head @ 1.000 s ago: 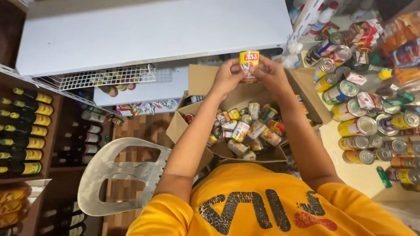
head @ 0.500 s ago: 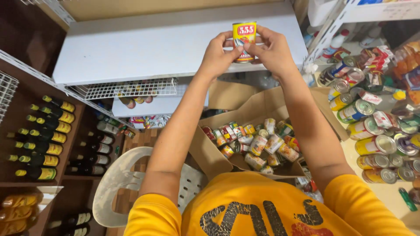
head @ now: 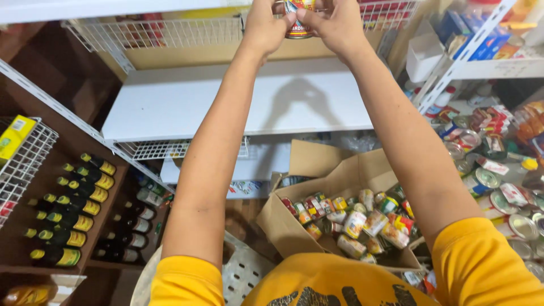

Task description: Stocking canned goods from a cardboard box onto a metal shelving unit.

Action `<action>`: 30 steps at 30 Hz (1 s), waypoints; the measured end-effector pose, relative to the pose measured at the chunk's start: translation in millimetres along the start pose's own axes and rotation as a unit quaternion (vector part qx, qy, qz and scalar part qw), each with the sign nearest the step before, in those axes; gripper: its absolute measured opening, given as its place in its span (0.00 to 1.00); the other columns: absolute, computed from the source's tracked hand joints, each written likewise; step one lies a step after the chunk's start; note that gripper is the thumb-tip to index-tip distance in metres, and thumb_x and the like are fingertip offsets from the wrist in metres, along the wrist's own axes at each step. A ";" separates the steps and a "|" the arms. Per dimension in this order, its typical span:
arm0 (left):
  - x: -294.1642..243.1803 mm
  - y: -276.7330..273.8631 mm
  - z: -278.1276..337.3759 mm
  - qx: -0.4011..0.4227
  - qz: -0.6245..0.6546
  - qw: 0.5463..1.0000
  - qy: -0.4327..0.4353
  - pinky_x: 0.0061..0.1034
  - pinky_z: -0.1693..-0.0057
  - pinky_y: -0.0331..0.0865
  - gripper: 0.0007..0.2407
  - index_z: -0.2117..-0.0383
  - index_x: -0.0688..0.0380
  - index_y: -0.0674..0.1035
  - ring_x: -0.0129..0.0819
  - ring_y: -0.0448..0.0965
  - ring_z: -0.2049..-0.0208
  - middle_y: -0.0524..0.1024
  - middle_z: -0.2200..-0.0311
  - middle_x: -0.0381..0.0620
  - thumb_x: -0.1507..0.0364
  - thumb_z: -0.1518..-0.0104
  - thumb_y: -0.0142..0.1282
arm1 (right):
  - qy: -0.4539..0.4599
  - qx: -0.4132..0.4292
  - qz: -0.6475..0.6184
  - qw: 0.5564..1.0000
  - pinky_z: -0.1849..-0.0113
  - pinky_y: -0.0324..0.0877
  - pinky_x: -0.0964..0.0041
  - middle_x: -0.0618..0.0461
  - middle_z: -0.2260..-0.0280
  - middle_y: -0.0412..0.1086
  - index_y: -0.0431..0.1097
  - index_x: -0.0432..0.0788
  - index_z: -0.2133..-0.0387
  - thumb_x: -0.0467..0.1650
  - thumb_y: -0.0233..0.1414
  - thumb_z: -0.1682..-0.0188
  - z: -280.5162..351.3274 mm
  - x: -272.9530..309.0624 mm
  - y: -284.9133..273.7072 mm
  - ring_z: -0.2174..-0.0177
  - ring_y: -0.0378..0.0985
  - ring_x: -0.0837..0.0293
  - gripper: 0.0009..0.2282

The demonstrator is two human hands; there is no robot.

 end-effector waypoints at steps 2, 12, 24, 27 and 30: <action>-11.8 -7.7 -15.1 -0.021 -0.009 1.000 -0.008 0.28 0.52 0.83 0.16 0.51 0.63 0.77 0.34 0.83 0.53 0.82 0.57 0.48 0.84 0.46 0.61 | -0.030 -0.002 0.026 0.999 0.62 0.81 0.68 0.49 0.57 0.77 0.69 0.32 0.52 0.22 0.61 0.46 -20.8 -2.7 1.3 0.61 0.83 0.63 0.12; -29.6 -18.2 -53.0 -0.108 -0.136 0.977 0.122 0.30 0.48 0.79 0.19 0.50 0.62 0.76 0.43 0.85 0.52 0.83 0.55 0.53 0.82 0.50 0.64 | -0.114 -0.039 0.104 0.987 0.59 0.82 0.67 0.49 0.54 0.77 0.67 0.35 0.48 0.19 0.60 0.47 -70.9 -19.7 -7.6 0.56 0.84 0.60 0.15; -23.9 -17.5 -57.8 -0.156 -0.140 0.972 0.106 0.30 0.48 0.78 0.23 0.45 0.62 0.73 0.45 0.85 0.54 0.82 0.56 0.55 0.83 0.50 0.63 | -0.077 -0.041 0.065 0.994 0.59 0.80 0.69 0.49 0.52 0.77 0.63 0.39 0.40 0.18 0.58 0.48 -84.0 -26.7 -4.7 0.57 0.82 0.62 0.22; -24.4 -19.8 -57.4 -0.156 -0.165 0.969 0.094 0.32 0.50 0.77 0.22 0.47 0.61 0.74 0.46 0.85 0.56 0.83 0.59 0.56 0.80 0.51 0.64 | -0.077 -0.094 0.144 0.982 0.61 0.77 0.70 0.47 0.58 0.74 0.61 0.39 0.37 0.19 0.62 0.52 -87.6 -36.2 -10.3 0.62 0.78 0.62 0.29; -39.4 -19.5 -52.3 -0.125 -0.245 0.962 0.011 0.38 0.52 0.74 0.12 0.55 0.57 0.80 0.50 0.85 0.61 0.84 0.64 0.55 0.76 0.46 0.63 | -0.094 -0.095 0.088 0.987 0.59 0.79 0.70 0.49 0.58 0.78 0.55 0.37 0.38 0.20 0.61 0.53 -92.8 -49.4 -15.1 0.60 0.82 0.63 0.30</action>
Point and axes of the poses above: each hand's wrist, its own z-axis away from the middle knuckle, its own y-axis out of the palm, x = y × z, the point moved 8 cm from there along -z, towards the middle knuckle
